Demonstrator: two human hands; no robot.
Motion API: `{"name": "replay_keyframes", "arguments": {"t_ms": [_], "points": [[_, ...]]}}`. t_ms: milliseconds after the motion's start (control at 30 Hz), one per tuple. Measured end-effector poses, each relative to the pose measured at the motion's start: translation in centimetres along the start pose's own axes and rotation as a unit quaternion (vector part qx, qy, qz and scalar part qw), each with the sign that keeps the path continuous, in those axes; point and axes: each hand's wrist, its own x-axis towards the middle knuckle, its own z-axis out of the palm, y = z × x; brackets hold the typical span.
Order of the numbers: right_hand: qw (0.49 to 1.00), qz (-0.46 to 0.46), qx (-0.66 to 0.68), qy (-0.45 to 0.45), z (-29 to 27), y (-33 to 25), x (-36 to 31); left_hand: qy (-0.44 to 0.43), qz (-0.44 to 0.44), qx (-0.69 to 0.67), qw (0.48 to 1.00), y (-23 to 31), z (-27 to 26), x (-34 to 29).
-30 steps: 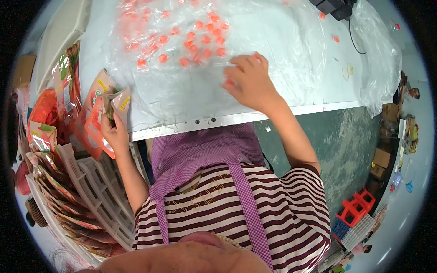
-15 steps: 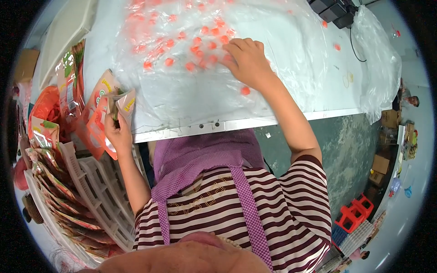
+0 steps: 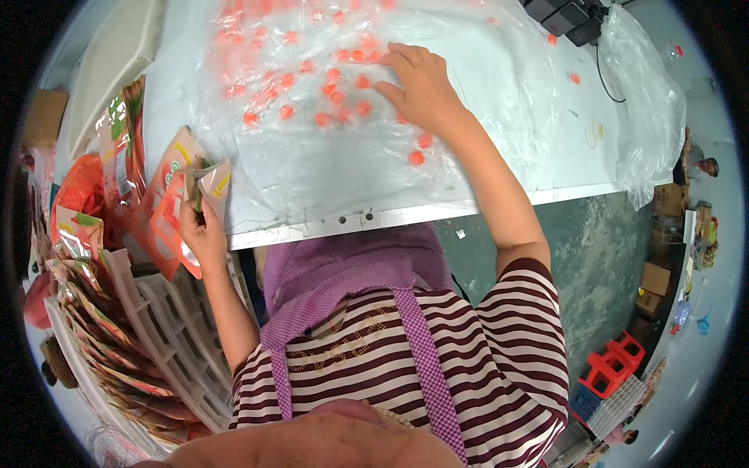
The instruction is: Manually packing small pink candies into plastic pouches at a factory workstation.
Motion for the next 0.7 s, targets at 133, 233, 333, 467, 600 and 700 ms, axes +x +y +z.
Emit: {"name": "replay_keyframes", "arguments": {"t_ms": [133, 233, 333, 467, 600, 700], "points": [[0.995, 0.06, 0.017, -0.075, 0.0, 0.0, 0.7, 0.004, 0.014, 0.014, 1.0, 0.0, 0.1, 0.1], [0.992, 0.103, 0.036, -0.064, 0.2, -0.1, 1.2, 0.007, 0.028, 0.026, 0.999, -0.2, -0.1, -0.2], [0.999, 0.03, 0.028, -0.019, 1.1, 0.0, 1.9, -0.004, 0.001, 0.018, 1.0, -0.5, -0.1, -0.2], [0.999, 0.031, -0.003, -0.033, 2.3, 0.6, 2.1, -0.003, 0.015, -0.003, 1.0, -0.4, 0.0, -0.1], [0.995, 0.072, 0.043, -0.058, 1.9, 1.2, 1.5, -0.003, 0.008, -0.009, 1.0, -0.5, 0.0, -0.2], [0.993, 0.076, 0.058, -0.062, 1.4, 1.6, 1.2, -0.013, -0.018, 0.004, 1.0, -0.4, -0.3, -0.3]]}}
